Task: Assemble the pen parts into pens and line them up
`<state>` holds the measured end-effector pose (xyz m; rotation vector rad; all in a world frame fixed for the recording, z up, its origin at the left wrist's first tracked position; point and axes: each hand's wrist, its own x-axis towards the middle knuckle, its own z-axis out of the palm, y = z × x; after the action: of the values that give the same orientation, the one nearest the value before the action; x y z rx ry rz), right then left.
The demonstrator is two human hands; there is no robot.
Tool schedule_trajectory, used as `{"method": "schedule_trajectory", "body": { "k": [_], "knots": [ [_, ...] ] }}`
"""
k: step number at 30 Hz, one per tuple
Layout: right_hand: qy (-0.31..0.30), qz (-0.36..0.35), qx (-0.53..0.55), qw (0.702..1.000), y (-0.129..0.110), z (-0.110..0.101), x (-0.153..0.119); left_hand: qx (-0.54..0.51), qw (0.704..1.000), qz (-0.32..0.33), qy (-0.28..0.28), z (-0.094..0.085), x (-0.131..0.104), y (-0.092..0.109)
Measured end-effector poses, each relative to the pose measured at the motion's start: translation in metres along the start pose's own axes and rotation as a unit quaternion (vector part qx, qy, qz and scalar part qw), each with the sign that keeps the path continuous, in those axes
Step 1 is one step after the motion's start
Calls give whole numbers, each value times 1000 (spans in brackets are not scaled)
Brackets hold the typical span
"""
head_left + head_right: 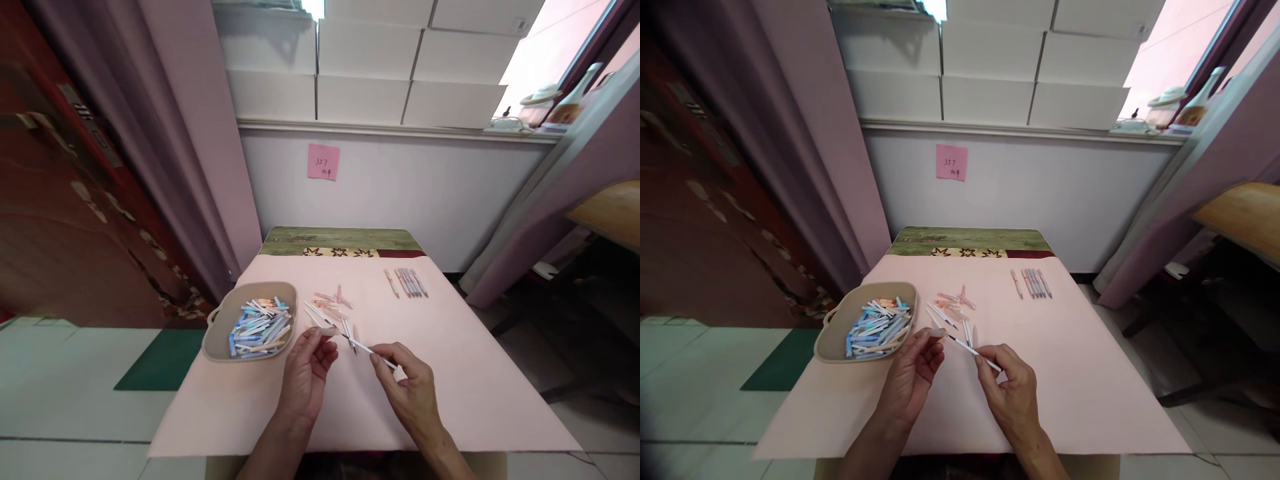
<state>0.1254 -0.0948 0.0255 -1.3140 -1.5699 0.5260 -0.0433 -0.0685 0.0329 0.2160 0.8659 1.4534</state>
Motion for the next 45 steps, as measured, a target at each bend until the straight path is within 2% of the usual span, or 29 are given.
{"method": "schedule_trajectory", "body": {
  "k": [4,7,9,12,14,17,19,23,25,27,31,33,36,40,43,45],
  "knots": [
    [-15,1,-8,1000,-1,0,-1,18,1000,19,-12,-1,-5,2],
    [-32,21,0,999,0,-4,2,64,996,53,-40,-6,-6,2],
    [-59,60,42,996,2,-8,6,104,990,58,-72,-13,-6,0],
    [-106,149,141,973,8,-13,10,146,983,24,-113,-23,-4,-3],
    [-89,184,182,962,15,-13,11,186,973,6,-140,-29,-2,-5],
    [-20,178,192,965,24,-10,12,271,944,7,-190,-34,1,-7],
    [-1,171,187,967,27,-8,12,333,916,11,-222,-34,2,-7],
    [-28,159,177,971,27,-1,13,463,841,37,-279,-31,-1,-9],
    [-53,155,176,971,25,4,13,478,826,41,-295,-30,0,-11],
    [-76,159,176,968,24,11,13,456,838,35,-298,-31,3,-16],
    [-114,163,177,964,23,26,15,346,896,-24,-278,-41,18,-28],
    [-151,153,180,960,24,33,18,299,913,-46,-275,-47,26,-31],
    [-181,150,178,955,31,42,29,234,938,-38,-255,-57,35,-30],
    [-133,174,130,967,52,42,57,132,970,-47,-198,-67,44,-27],
    [-87,172,-19,981,69,33,73,100,974,-80,-186,-69,48,-27],
    [-97,169,-110,975,78,30,76,89,973,-95,-189,-69,50,-28]
  ]
}}
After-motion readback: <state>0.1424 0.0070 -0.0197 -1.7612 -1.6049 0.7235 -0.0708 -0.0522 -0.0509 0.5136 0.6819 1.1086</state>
